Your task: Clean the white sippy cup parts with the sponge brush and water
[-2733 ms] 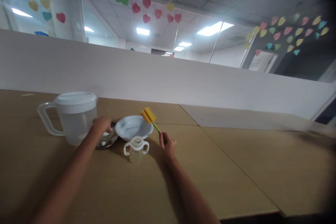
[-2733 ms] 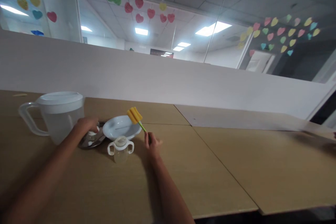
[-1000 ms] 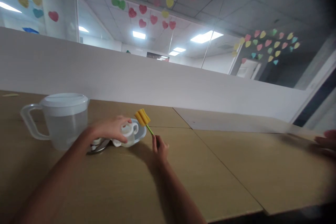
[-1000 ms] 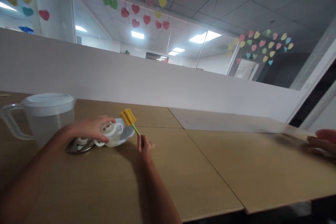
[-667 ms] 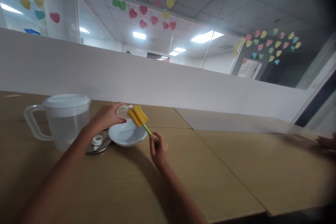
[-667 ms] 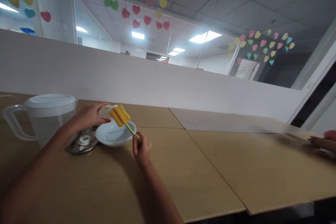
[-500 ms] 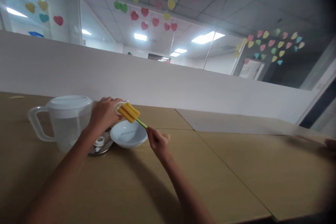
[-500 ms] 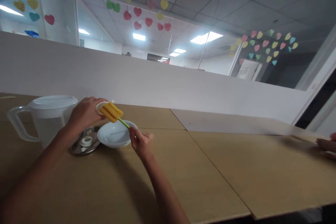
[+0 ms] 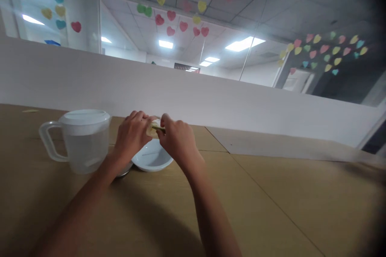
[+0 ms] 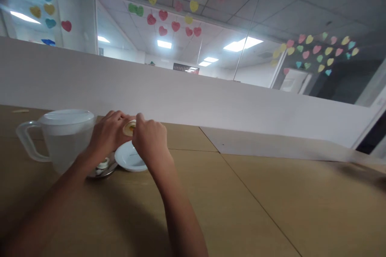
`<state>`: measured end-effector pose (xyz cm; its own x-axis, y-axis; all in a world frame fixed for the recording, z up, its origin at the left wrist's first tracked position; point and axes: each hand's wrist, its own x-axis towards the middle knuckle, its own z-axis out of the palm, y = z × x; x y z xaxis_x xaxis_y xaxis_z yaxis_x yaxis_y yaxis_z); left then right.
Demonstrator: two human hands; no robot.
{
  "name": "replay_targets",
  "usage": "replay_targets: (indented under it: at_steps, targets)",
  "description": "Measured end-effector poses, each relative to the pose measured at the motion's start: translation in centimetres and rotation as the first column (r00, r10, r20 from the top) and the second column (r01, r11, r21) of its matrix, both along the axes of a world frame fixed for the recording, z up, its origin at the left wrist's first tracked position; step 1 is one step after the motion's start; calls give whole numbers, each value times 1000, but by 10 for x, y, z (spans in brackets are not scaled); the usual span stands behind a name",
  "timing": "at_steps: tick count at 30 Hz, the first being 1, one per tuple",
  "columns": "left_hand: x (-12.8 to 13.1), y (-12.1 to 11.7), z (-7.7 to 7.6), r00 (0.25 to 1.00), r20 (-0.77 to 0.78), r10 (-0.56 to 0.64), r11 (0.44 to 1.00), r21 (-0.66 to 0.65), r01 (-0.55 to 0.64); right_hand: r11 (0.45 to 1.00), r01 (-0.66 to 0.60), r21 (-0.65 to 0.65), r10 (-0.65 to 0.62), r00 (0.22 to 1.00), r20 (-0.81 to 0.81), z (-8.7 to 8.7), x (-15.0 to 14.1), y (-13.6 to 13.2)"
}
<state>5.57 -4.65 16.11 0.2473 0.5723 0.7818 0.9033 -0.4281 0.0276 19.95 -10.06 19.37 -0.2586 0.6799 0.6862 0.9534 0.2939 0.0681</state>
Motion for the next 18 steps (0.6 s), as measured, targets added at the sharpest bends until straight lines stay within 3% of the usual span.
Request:
replay_targets:
  at_steps: [3, 5, 12, 18]
  targets:
    - [-8, 13, -3, 998, 44, 36, 999, -35, -35, 993, -43, -113, 52, 996, 79, -3, 2, -7]
    - [-15, 21, -5, 996, 68, 57, 996, -69, -52, 993, -65, -101, 74, 993, 88, -7, 3, -13]
    - [-5, 20, -9, 987, 53, -154, 984, -86, 158, 970, -92, 225, 102, 994, -33, -12, 9, -13]
    - [3, 27, -18, 995, 91, -50, 993, -99, 59, 895, 19, 446, 127, 947, -296, 1, 34, -27]
